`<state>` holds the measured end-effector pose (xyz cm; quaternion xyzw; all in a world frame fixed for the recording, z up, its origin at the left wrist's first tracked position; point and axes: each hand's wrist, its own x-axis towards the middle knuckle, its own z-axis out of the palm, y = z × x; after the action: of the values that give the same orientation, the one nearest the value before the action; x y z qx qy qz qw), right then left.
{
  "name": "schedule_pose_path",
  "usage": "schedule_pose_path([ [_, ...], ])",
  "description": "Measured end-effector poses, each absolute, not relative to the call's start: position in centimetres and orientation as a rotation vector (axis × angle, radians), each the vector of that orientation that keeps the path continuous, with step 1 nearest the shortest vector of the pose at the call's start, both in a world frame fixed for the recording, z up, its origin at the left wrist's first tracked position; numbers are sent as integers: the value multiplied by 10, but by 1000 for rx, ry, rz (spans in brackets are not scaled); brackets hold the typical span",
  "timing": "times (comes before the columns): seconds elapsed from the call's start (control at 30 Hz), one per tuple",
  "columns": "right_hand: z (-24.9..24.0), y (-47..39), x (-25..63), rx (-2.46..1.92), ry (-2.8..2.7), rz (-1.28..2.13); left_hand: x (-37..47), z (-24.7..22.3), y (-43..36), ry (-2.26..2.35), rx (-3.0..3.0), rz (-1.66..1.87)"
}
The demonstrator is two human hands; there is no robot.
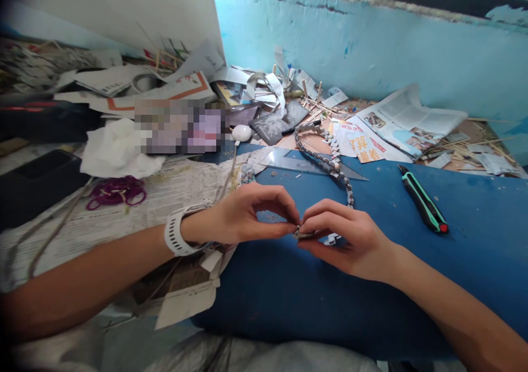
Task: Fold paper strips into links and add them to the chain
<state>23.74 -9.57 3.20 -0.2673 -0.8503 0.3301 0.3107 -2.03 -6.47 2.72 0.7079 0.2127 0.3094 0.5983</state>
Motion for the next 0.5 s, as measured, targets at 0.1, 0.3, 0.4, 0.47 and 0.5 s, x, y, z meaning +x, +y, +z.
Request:
schedule_pose_path([
  [0.1, 32, -96, 236, -725, -2247, 886, -18, 26, -66, 541, 1691, 741],
  [0.3, 34, -97, 234, -724, -2239, 912, -19, 31, -65, 543, 1699, 744],
  [0.4, 32, -97, 235, -748, -2196, 949, -21, 35, -63, 503, 1741, 699],
  [0.47, 31, -97, 235, -760, -2166, 973, -22, 37, -62, 466, 1797, 662],
  [0.5, 31, -98, 235, -759, -2159, 984, -22, 37, -62, 453, 1829, 650],
])
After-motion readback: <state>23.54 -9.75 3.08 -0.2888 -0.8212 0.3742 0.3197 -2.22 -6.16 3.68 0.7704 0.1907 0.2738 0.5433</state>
